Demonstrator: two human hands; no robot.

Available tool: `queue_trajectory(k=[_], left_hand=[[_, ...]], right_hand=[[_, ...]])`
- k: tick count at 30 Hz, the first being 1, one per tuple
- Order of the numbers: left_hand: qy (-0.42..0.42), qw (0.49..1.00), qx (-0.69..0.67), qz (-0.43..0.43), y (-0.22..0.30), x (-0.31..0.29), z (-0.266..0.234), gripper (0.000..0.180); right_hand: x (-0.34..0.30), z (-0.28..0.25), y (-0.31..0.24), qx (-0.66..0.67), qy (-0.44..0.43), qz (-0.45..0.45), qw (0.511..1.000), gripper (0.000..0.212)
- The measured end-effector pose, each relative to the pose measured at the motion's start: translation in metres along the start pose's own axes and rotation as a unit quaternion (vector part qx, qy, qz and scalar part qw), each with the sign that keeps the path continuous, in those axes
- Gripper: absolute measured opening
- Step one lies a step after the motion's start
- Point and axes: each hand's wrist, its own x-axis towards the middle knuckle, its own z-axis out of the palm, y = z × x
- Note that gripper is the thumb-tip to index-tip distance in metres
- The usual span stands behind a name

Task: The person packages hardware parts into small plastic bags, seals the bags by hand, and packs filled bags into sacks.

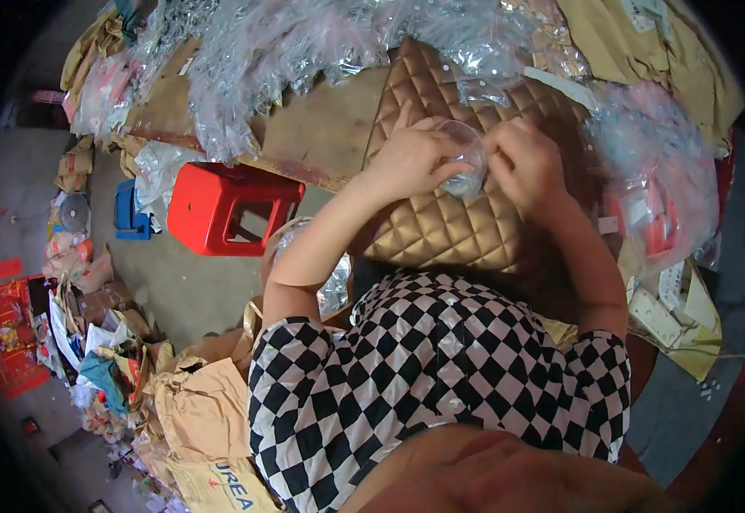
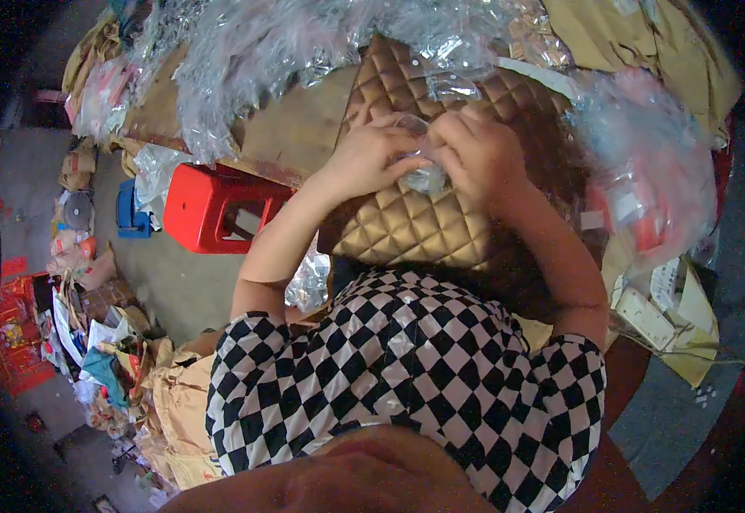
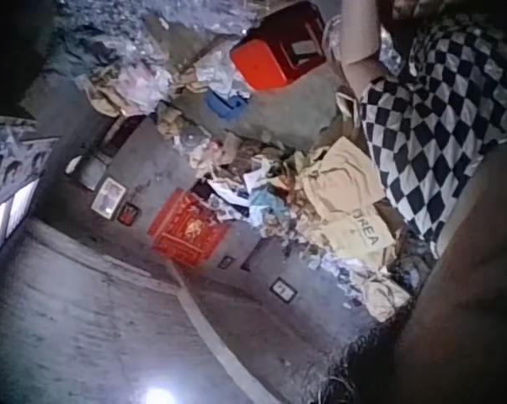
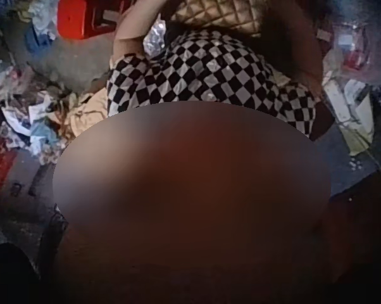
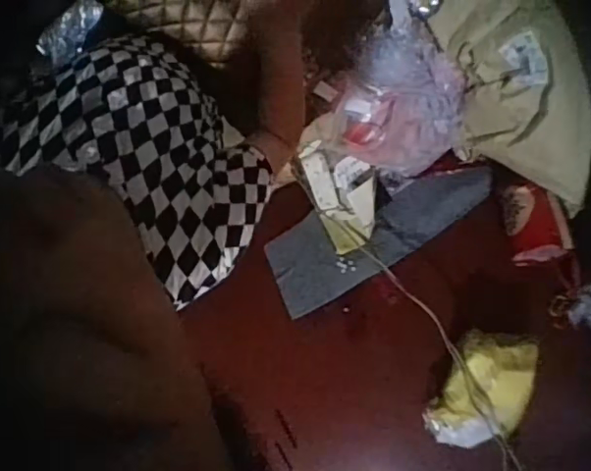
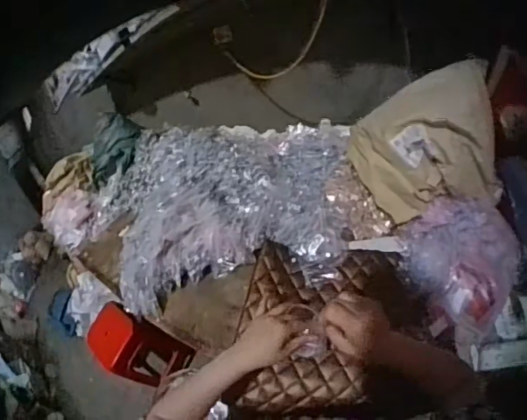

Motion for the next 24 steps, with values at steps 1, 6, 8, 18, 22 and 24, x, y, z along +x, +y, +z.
queue_trajectory(k=[1,6,8,18,22,24], left_hand=[[0.001,1.000,-0.001,0.002,-0.001,0.002,-0.004,0.033],[0.107,0.991,-0.077,0.029,-0.009,0.007,-0.022,0.035],[0.187,0.974,-0.129,0.017,0.011,0.021,-0.022,0.031],[0.162,0.985,-0.044,0.030,0.030,0.029,-0.015,0.012],[0.221,0.974,-0.025,-0.041,0.000,0.011,-0.014,0.016],[0.245,0.962,-0.058,-0.100,-0.016,-0.002,-0.007,0.011]], right_hand=[[-0.005,-0.002,0.007,0.019,0.012,0.039,0.999,0.009],[-0.009,-0.011,0.014,0.054,0.027,0.098,0.993,0.010],[-0.011,-0.009,0.016,0.067,0.022,0.102,0.992,0.011],[-0.015,-0.014,0.009,0.020,0.010,0.103,0.994,0.012],[-0.029,-0.016,0.013,0.013,0.004,0.099,0.995,0.013],[-0.028,-0.012,0.019,0.010,0.013,0.109,0.994,0.013]])
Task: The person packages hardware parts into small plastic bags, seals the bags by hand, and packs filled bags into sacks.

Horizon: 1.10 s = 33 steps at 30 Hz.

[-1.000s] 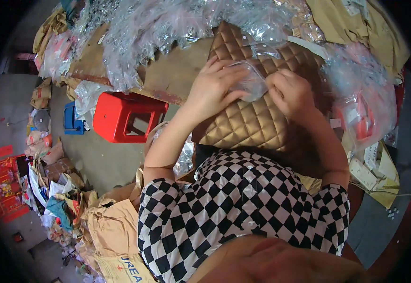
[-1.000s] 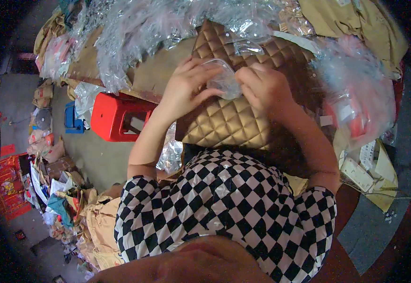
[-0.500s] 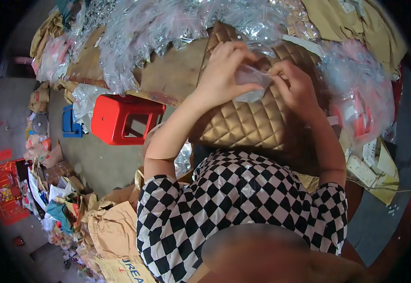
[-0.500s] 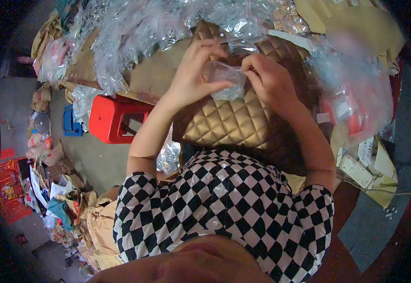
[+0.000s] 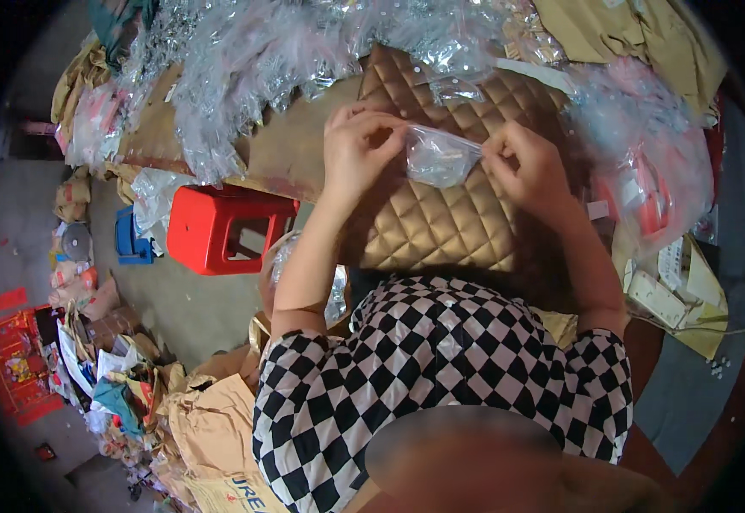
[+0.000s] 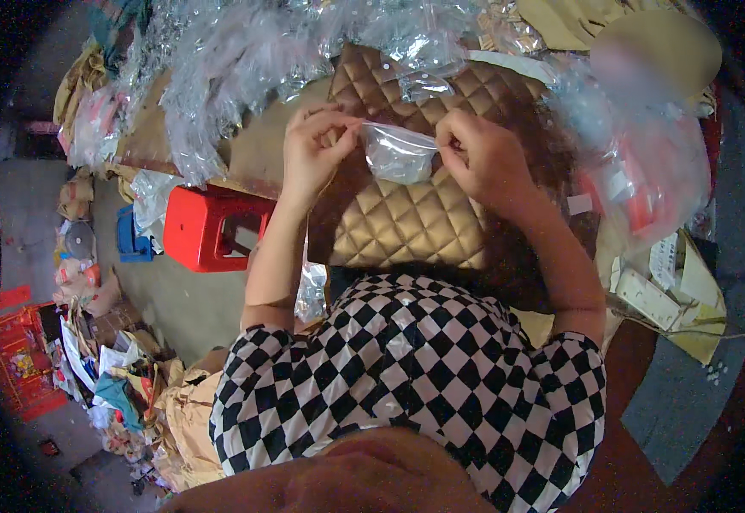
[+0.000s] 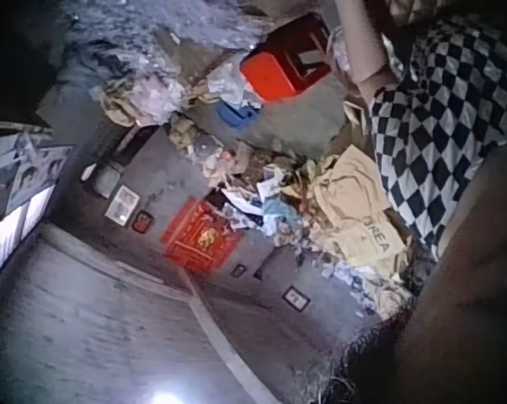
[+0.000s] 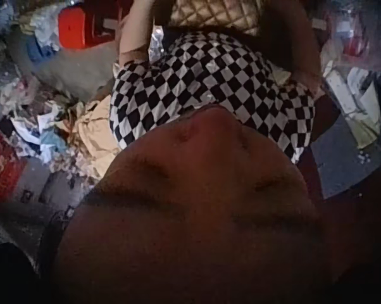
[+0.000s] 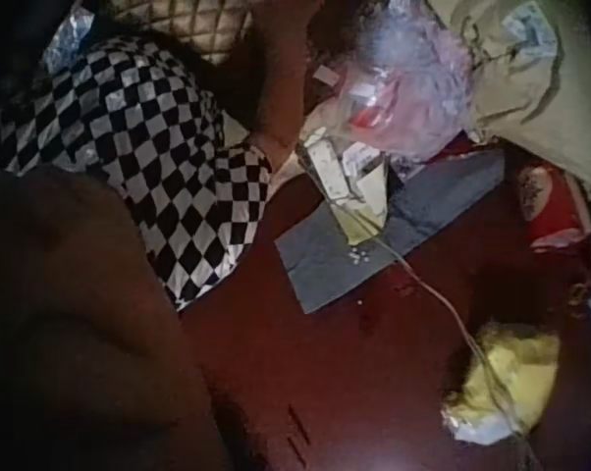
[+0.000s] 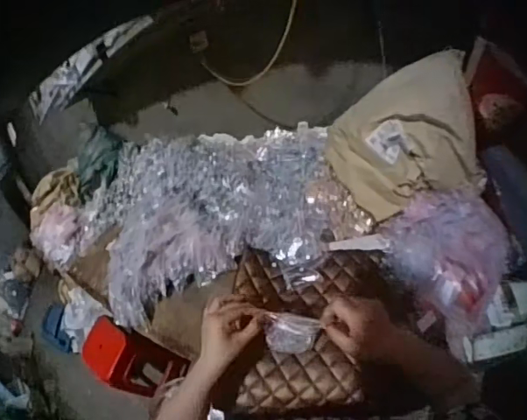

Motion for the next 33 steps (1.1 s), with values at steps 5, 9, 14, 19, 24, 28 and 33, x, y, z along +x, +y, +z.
queue_trajectory(k=[5,9,14,19,24,28,33], left_hand=[[-0.017,0.951,-0.208,-0.226,0.007,0.010,-0.006,0.011],[-0.140,0.959,-0.245,-0.016,0.011,0.011,-0.046,0.013],[-0.254,0.956,-0.140,-0.041,0.010,0.035,-0.001,0.022],[-0.183,0.976,0.083,0.082,-0.002,0.057,0.098,0.025],[-0.255,0.913,0.295,0.119,-0.011,0.075,0.134,0.022],[-0.113,0.985,0.101,0.086,-0.013,0.071,0.117,0.016],[-0.123,0.866,-0.439,-0.206,-0.005,0.062,0.119,0.022]], right_hand=[[0.016,0.000,-0.004,0.171,0.087,0.094,0.977,0.014],[0.009,-0.031,0.006,0.195,0.015,0.018,0.981,0.013],[0.039,-0.035,0.095,0.078,0.000,0.146,0.986,0.021],[0.079,0.009,0.204,-0.356,0.123,0.182,0.908,0.039],[0.091,0.002,0.240,-0.211,0.122,0.240,0.940,0.032],[0.082,-0.039,0.192,0.096,0.123,0.193,0.969,0.027],[0.042,-0.053,0.083,0.267,-0.024,0.247,0.931,0.023]])
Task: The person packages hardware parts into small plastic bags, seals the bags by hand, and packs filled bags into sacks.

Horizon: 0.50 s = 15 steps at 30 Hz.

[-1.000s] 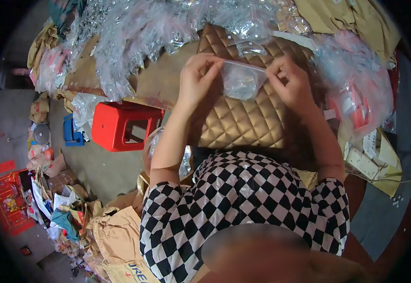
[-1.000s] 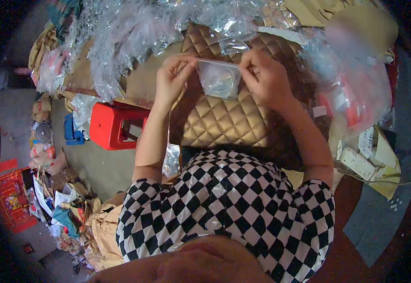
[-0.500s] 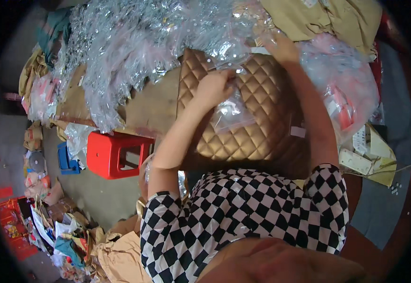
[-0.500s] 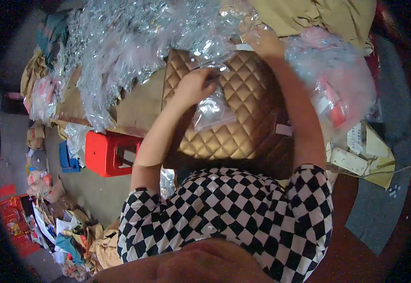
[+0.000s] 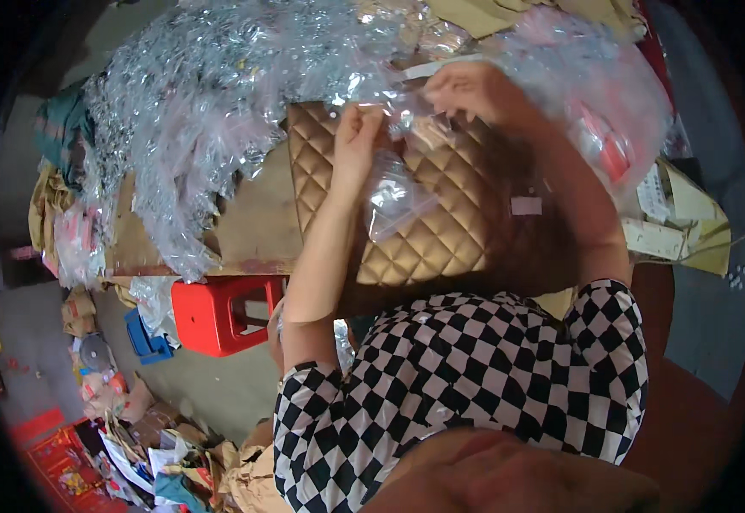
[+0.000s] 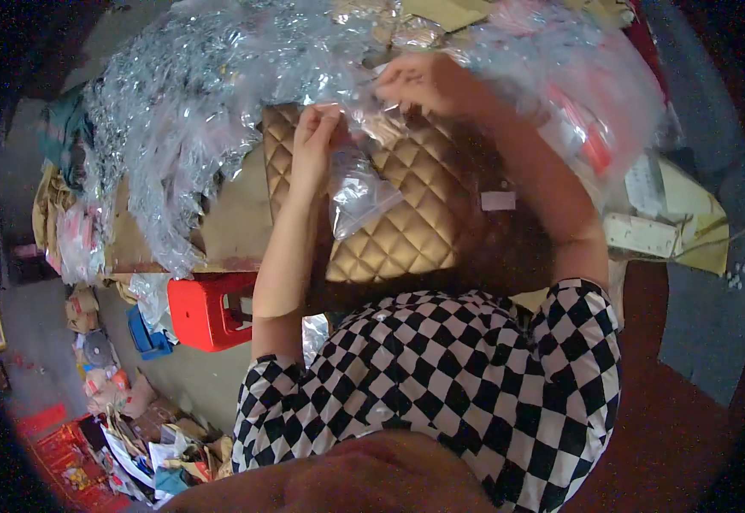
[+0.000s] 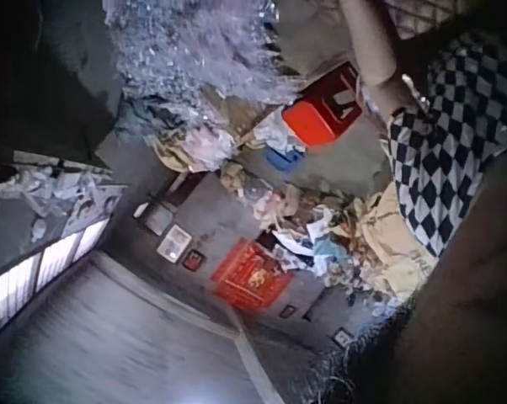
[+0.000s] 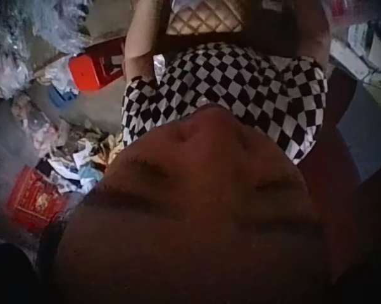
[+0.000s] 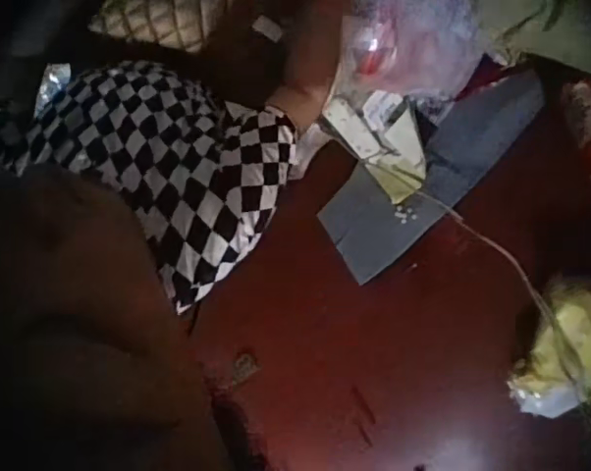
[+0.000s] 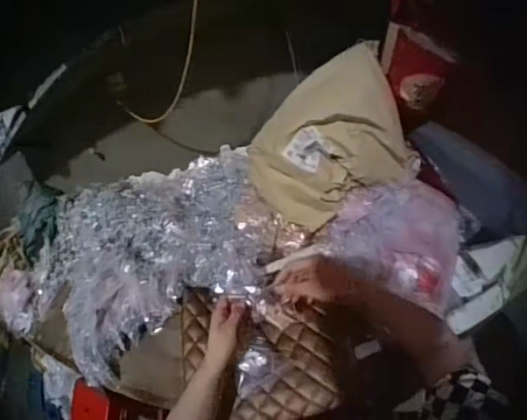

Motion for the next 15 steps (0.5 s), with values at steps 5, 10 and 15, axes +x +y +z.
queue_trajectory(k=[5,10,15], left_hand=[[-0.073,0.971,-0.202,-0.100,0.033,-0.042,0.054,0.027],[0.001,0.998,-0.032,-0.049,0.042,-0.061,0.022,0.012],[0.010,0.999,0.036,0.030,0.038,-0.074,0.011,0.010]], right_hand=[[-0.032,0.013,0.017,-0.122,-0.001,-0.054,0.991,0.019],[-0.069,-0.021,0.066,-0.235,0.049,-0.182,0.953,0.021],[-0.089,-0.064,0.127,-0.617,0.146,-0.280,0.721,0.023]])
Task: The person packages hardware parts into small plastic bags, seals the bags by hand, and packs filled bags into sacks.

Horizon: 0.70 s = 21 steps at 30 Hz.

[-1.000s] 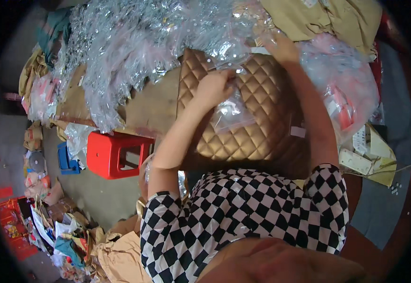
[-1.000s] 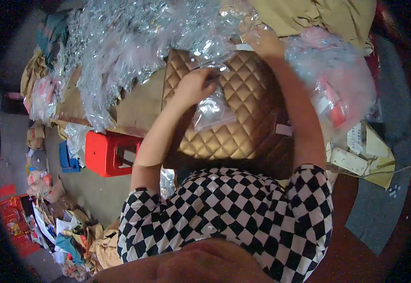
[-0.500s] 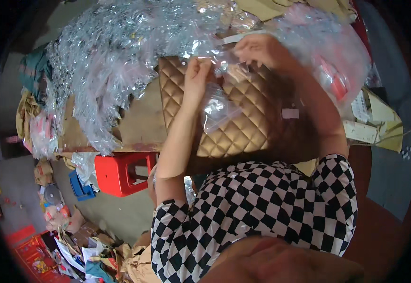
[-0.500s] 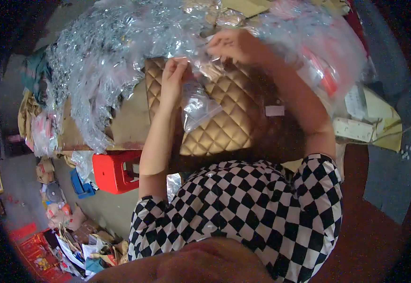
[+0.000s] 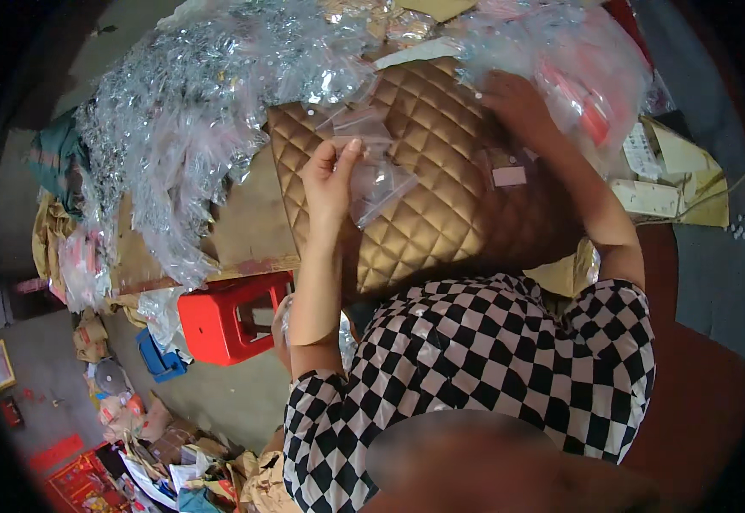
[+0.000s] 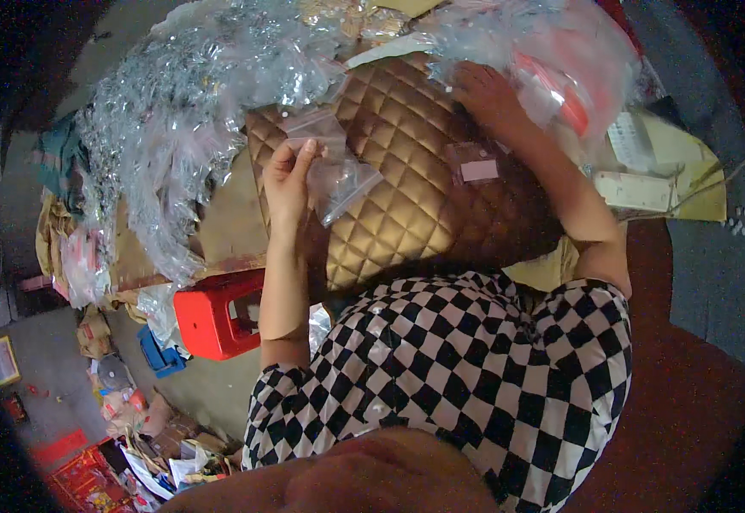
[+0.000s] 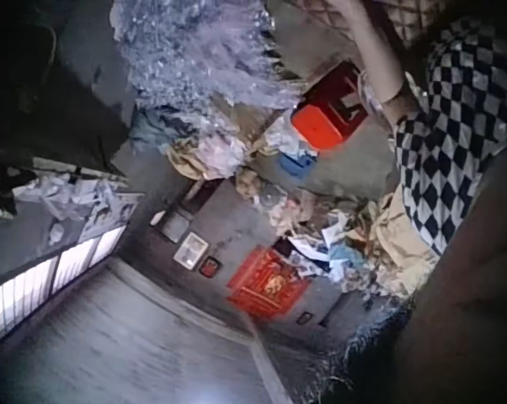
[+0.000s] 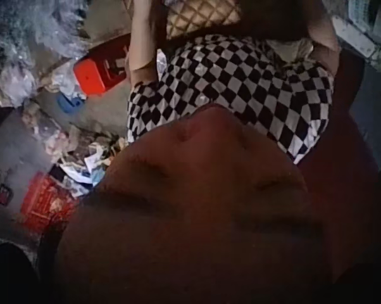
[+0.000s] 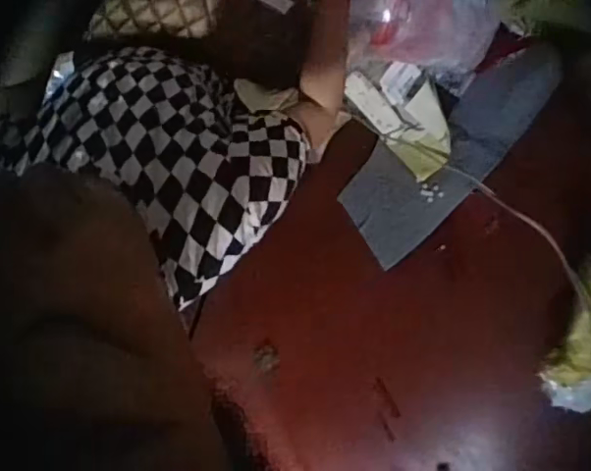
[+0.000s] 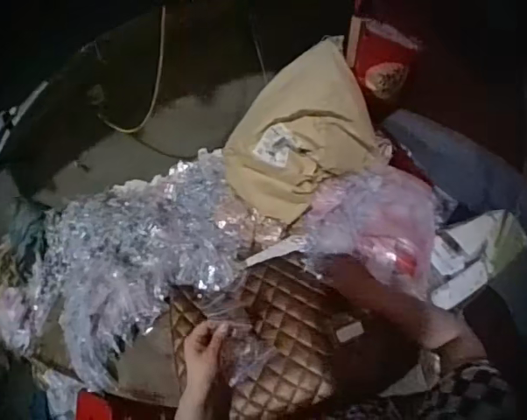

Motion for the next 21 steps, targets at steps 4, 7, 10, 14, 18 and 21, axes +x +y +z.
queue_trajectory(k=[4,7,10,14,18,21], left_hand=[[0.025,1.000,0.000,0.019,-0.007,-0.009,0.003,0.010],[0.028,0.998,0.043,-0.026,-0.003,-0.019,-0.007,0.011],[0.008,0.999,0.017,-0.028,-0.014,-0.024,-0.006,0.013],[-0.053,0.985,0.163,-0.029,0.005,-0.037,0.003,0.011],[-0.095,0.974,0.172,0.117,0.016,-0.037,0.001,0.009],[-0.094,0.914,0.291,0.267,0.038,-0.037,0.011,0.011]], right_hand=[[0.023,-0.048,-0.025,0.109,-0.139,0.225,0.958,0.022],[0.027,-0.083,-0.028,0.388,-0.180,0.227,0.875,0.023],[0.005,-0.087,-0.031,0.384,-0.265,0.139,0.874,0.024],[-0.026,-0.064,-0.042,0.222,-0.256,0.099,0.936,0.022],[0.007,-0.080,-0.056,0.365,-0.226,0.247,0.869,0.022],[0.052,-0.104,-0.092,0.332,-0.154,0.297,0.882,0.022]])
